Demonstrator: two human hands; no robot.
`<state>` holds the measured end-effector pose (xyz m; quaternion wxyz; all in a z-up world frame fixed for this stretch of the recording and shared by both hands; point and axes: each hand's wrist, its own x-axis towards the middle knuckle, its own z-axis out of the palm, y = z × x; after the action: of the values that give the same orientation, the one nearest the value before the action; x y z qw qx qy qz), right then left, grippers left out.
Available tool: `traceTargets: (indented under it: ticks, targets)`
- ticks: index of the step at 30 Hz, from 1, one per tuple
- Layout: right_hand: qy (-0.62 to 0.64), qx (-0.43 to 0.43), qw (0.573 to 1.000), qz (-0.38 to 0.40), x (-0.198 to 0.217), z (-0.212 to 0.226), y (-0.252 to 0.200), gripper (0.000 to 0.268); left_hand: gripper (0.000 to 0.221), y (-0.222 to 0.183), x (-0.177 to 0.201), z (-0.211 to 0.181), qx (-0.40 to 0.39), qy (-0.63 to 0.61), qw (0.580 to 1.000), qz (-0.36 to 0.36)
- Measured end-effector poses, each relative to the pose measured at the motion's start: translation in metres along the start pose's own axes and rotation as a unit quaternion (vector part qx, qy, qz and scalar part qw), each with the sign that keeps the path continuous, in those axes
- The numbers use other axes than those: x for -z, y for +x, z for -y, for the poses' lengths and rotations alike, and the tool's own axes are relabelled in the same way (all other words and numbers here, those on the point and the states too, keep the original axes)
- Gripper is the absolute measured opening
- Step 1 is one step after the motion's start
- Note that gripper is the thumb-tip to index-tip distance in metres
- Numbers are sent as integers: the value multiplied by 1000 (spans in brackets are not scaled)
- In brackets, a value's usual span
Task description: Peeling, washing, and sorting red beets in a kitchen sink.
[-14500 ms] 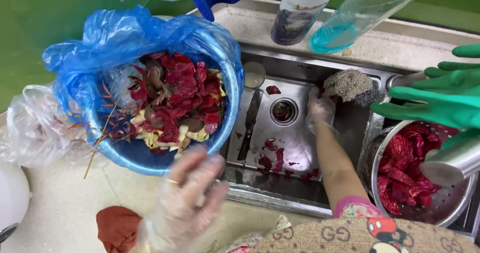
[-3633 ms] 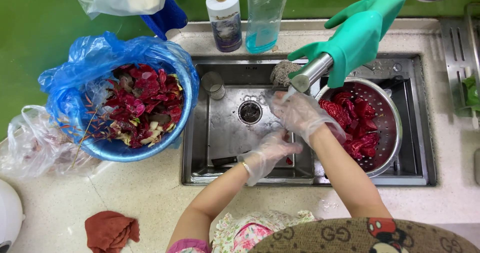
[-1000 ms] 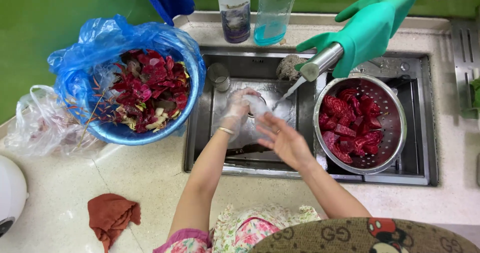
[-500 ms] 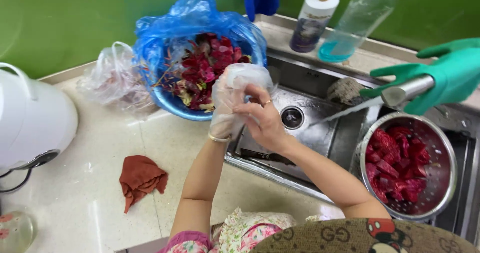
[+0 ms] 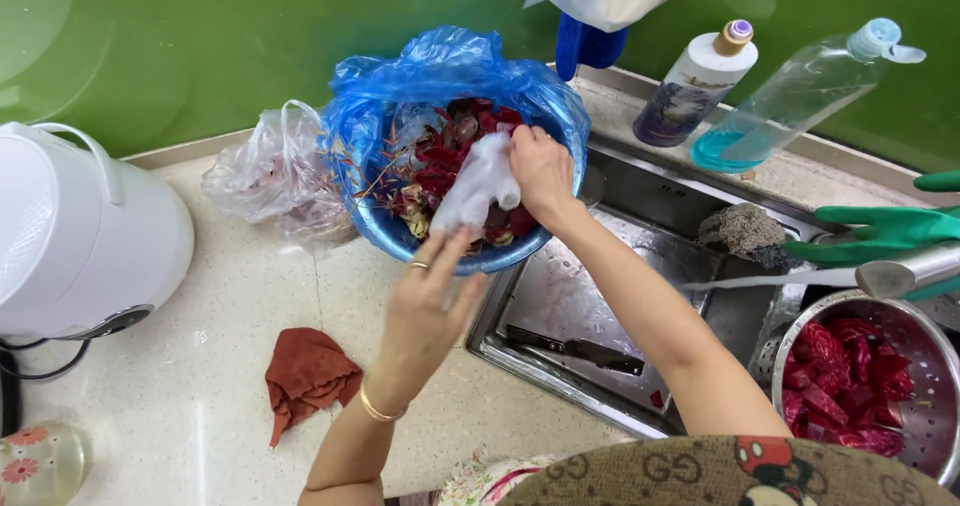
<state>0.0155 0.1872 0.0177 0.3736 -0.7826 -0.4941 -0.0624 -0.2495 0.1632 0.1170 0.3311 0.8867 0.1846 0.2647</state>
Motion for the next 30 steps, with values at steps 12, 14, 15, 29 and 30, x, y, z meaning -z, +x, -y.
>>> traceTargets:
  ticks: [12,14,15,29,30]
  targets:
    - [283,-275,918,-22,63,-37,-186,31,65,146,-69,222,61,237,932,266]
    - [270,-505,820,10,5,-133,-271,48,66,160,-62,204,54,238,935,259]
    - [244,-702,667,52,-20,-162,-336,68,68,157,-58,196,61,239,936,250]
    - [192,-904,376,-72,-132,-304,-473,92,69,147,-40,9,-93,199,976,11]
    - [166,-908,373,-94,-136,-303,-472,99,66,147,-46,-1,-98,149,983,39]
